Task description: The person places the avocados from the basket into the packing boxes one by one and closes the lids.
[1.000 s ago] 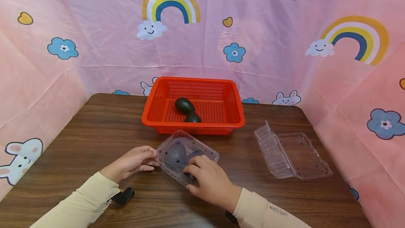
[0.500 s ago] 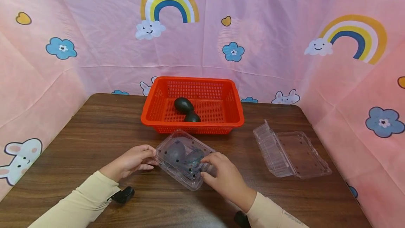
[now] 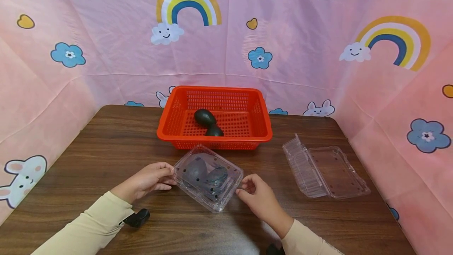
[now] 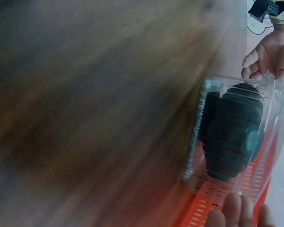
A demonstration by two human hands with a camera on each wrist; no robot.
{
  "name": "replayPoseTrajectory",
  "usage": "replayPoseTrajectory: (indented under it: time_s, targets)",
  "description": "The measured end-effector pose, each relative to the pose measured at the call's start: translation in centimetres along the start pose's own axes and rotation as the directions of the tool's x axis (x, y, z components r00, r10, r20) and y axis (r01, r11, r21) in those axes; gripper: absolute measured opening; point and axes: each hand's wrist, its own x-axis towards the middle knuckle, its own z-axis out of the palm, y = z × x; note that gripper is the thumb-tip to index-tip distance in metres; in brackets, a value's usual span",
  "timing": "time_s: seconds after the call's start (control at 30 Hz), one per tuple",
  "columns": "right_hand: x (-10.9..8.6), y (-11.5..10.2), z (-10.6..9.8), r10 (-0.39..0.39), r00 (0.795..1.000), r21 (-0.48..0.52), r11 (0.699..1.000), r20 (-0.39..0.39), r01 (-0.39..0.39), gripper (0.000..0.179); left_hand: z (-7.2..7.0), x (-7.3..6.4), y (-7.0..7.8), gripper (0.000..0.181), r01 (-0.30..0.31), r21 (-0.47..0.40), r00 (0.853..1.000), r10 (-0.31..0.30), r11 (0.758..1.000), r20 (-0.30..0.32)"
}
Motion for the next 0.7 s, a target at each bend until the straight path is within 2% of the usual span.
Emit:
replayPoseTrajectory:
  time_s: [0.13, 0.23, 0.4, 0.7]
  targets:
    - [-0.3, 0.4, 0.3, 0.126, 0.989, 0.057, 0.99, 0.079, -0.131, 0.029, 0.0, 0.0, 0.0, 0.013, 0.001, -0.001, 1.0, -0.001, 1.0, -0.004]
    - [-0.5, 0.8, 0.5, 0.172, 0.97, 0.09, 0.978, 0.169, -0.189, 0.036, 0.0, 0.0, 0.0, 0.013, 0.002, -0.007, 1.0, -0.002, 1.0, -0.008]
    - [-0.7, 1.2, 1.0, 0.179, 0.945, 0.142, 0.964, 0.273, -0.224, 0.044, 0.0, 0.1, 0.0, 0.013, -0.002, -0.006, 1.0, 0.002, 1.0, -0.003]
    - [-0.8, 1.5, 2.0, 0.177, 0.911, 0.258, 0.923, 0.373, -0.285, 0.041, 0.1, -0.2, 0.1, 0.013, 0.003, 0.008, 1.0, -0.003, 1.0, 0.0]
